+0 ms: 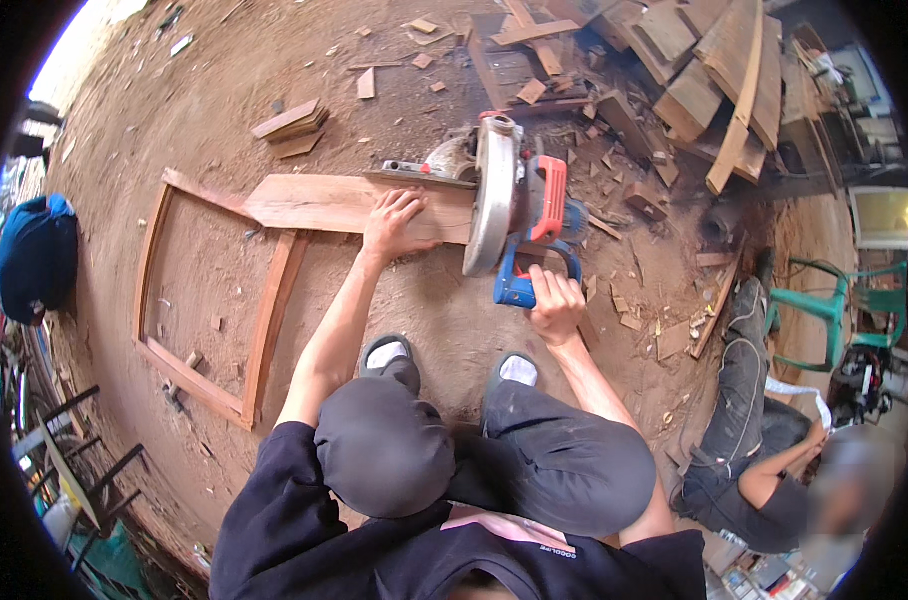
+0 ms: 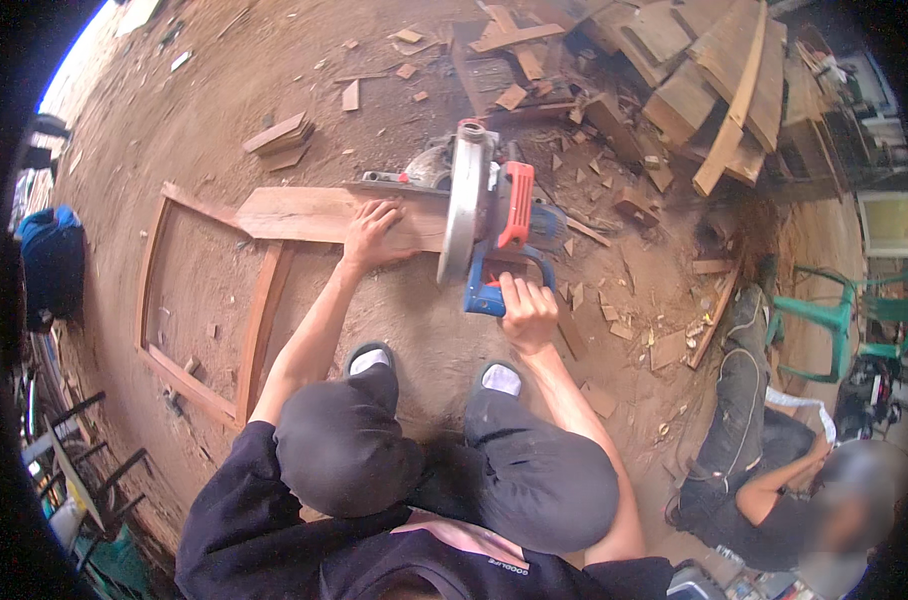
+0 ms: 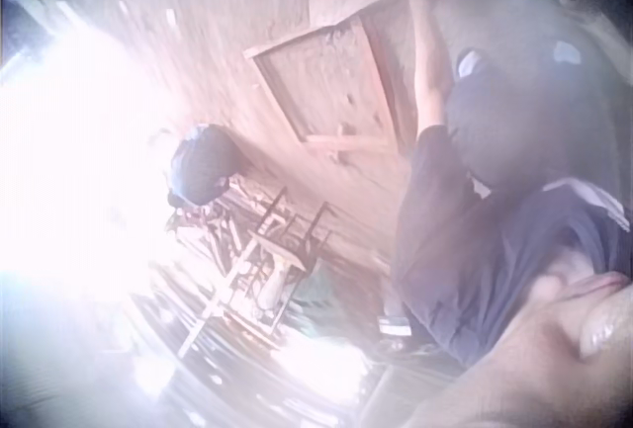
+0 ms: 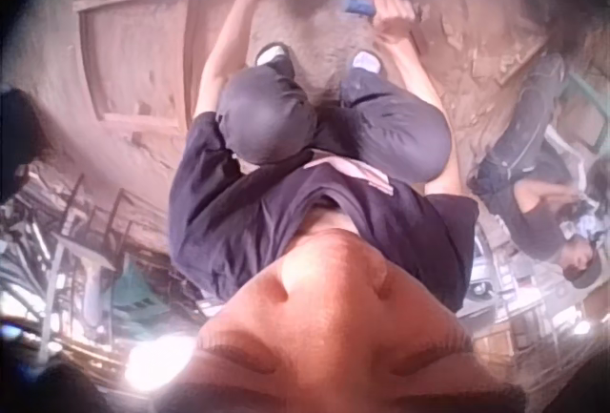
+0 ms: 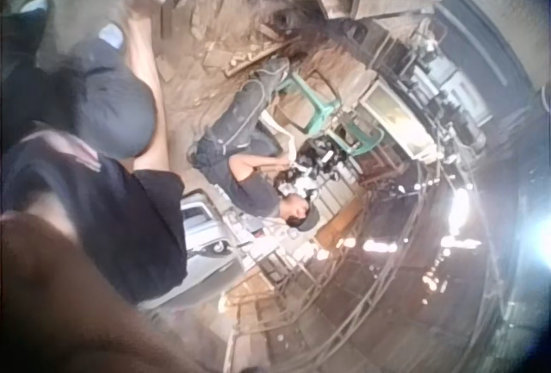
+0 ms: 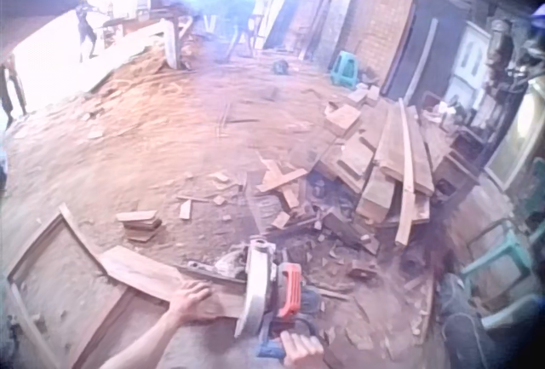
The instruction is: The person cuts small pieces of wood using a miter saw while sitting on the ground.
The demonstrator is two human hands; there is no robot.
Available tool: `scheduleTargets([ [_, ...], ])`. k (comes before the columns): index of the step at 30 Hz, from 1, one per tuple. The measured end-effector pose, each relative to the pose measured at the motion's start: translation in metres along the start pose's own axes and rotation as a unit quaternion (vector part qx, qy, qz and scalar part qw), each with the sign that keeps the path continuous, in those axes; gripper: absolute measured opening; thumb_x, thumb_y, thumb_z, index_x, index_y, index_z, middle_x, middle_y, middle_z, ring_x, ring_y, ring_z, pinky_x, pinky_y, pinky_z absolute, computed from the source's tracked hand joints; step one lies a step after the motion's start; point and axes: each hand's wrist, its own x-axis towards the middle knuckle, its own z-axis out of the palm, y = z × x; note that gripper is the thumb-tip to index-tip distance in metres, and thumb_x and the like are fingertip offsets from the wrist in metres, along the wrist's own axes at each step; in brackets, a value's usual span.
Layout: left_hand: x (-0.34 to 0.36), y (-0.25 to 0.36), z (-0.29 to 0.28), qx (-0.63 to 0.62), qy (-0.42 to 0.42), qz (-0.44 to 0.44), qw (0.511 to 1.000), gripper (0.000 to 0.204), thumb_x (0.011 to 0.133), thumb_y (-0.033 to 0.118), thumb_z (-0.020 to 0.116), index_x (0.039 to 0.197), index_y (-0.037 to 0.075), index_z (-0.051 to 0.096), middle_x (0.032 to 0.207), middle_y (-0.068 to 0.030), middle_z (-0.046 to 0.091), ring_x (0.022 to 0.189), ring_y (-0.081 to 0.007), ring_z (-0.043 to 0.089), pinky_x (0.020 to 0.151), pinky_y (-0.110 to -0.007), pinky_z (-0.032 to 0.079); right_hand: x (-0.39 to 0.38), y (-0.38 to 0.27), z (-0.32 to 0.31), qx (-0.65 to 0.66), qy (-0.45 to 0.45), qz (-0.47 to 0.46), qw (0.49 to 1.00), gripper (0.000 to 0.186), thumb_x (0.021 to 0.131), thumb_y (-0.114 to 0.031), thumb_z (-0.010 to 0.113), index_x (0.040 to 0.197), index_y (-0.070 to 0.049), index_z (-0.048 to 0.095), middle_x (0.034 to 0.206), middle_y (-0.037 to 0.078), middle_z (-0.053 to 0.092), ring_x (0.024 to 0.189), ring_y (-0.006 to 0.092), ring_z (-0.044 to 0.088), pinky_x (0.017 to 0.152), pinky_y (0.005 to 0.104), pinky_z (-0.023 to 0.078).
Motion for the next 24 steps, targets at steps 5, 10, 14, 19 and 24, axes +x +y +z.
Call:
scheduleTargets([
  [5,-0.003,-0.004,0.003,-0.011,-0.001,0.002,1.000,0.072,0.064,0.054,0.089,0.116,0.007,0.069,0.135,-0.0086,0.064,0.126,-0.0310,0.057,0.109,-0.047,0.046,-0.015,0.000,0.020,-0.021,0.008,-0.008,1.000,0.029,0.084,-0.014,0.057,0.109,-0.005,0.069,0.081,0.005,0.065,0.072,0.0219,0.065,0.062,0.0379,0.046],
  [10,-0.001,-0.005,0.005,-0.027,0.020,0.013,0.999,0.070,0.063,0.051,0.090,0.112,0.007,0.070,0.135,-0.0086,0.065,0.124,-0.0314,0.058,0.109,-0.047,0.047,-0.021,0.004,0.027,-0.043,0.030,-0.023,0.998,0.028,0.084,-0.015,0.057,0.107,-0.005,0.069,0.081,0.005,0.066,0.070,0.0221,0.065,0.061,0.0371,0.047],
  [14,-0.005,-0.006,0.000,-0.019,0.017,-0.001,1.000,0.071,0.062,0.048,0.090,0.116,0.008,0.070,0.131,-0.0067,0.065,0.127,-0.0274,0.057,0.113,-0.043,0.044,-0.010,-0.001,0.017,-0.030,-0.010,-0.014,0.999,0.031,0.084,-0.014,0.056,0.110,-0.004,0.070,0.083,0.007,0.066,0.072,0.0242,0.066,0.064,0.0383,0.048],
  [19,-0.005,-0.010,0.004,-0.016,0.018,0.006,1.000,0.070,0.063,0.050,0.088,0.117,0.009,0.070,0.133,-0.0076,0.065,0.129,-0.0297,0.057,0.112,-0.046,0.044,0.010,0.000,-0.014,-0.028,-0.026,-0.002,0.999,0.036,0.085,-0.015,0.056,0.115,-0.003,0.070,0.083,0.008,0.066,0.073,0.0256,0.065,0.064,0.0402,0.047],
  [24,-0.007,-0.007,0.002,-0.020,0.016,0.000,1.000,0.071,0.063,0.049,0.088,0.120,0.011,0.069,0.133,-0.0060,0.065,0.130,-0.0277,0.057,0.113,-0.046,0.043,0.021,-0.007,-0.027,-0.028,-0.025,-0.001,0.999,0.033,0.085,-0.011,0.057,0.114,-0.003,0.070,0.082,0.007,0.067,0.072,0.0265,0.065,0.063,0.0398,0.045],
])
